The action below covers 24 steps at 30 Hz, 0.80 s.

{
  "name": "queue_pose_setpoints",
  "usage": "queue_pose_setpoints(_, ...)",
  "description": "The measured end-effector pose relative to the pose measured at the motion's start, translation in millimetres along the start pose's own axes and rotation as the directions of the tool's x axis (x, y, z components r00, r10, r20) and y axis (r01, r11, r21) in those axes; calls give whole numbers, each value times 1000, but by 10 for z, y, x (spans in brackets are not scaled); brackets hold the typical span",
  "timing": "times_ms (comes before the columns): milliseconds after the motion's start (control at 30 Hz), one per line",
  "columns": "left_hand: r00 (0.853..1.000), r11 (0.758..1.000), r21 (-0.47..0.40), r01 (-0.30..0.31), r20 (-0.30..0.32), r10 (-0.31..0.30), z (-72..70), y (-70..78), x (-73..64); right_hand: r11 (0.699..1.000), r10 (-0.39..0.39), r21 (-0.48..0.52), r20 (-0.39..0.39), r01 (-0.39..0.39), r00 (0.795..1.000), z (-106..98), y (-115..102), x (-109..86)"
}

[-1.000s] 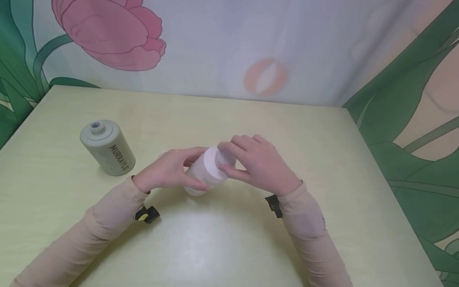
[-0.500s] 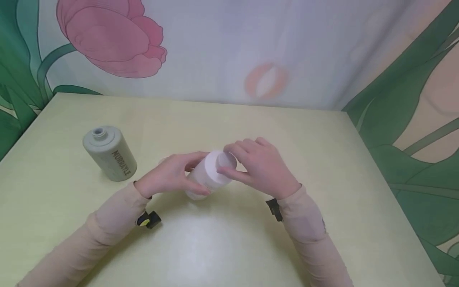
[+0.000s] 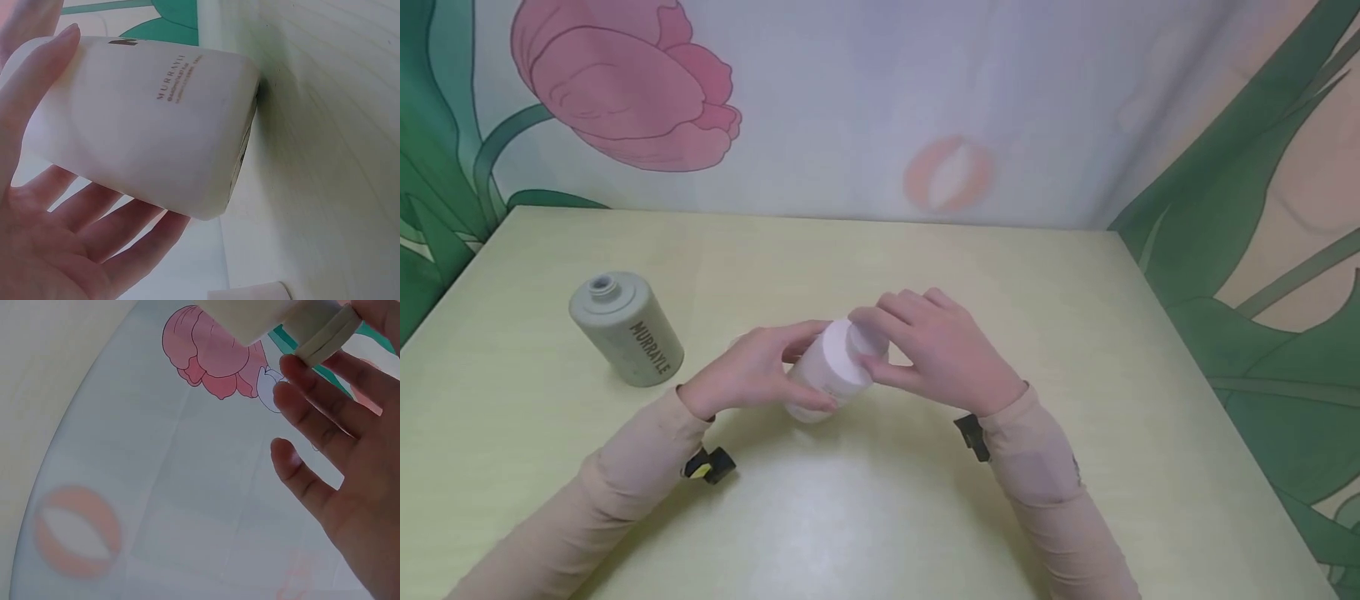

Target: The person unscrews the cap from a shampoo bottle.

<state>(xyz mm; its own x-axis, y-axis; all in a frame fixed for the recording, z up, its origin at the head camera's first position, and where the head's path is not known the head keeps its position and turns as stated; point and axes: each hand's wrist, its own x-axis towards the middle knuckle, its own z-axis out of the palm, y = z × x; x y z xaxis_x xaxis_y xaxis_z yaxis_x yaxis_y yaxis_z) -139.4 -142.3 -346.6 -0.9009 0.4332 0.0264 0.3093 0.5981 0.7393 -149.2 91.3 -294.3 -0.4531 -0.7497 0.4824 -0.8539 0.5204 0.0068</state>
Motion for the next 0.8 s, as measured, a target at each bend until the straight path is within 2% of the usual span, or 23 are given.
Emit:
queue_pose_setpoints(233,1000,1000,-26,-15,8,15,21,-17,-1,998,59,13,-20,-59,998,12,2,-20)
queue_pose_setpoints(433,1000,999,-36,-31,4,31,14,-1,-1,999,33,0,-27,-33,999,-2,-1,-11)
queue_pose_setpoints(667,1000,999,-27,-29,9,30,10,8,5,999,-33,2,15,33,999,-51,-2,-13)
queue_pose_setpoints(800,1000,999,-26,-22,13,23,15,-1,9,1000,-6,-7,18,6,1000,-54,-9,-19)
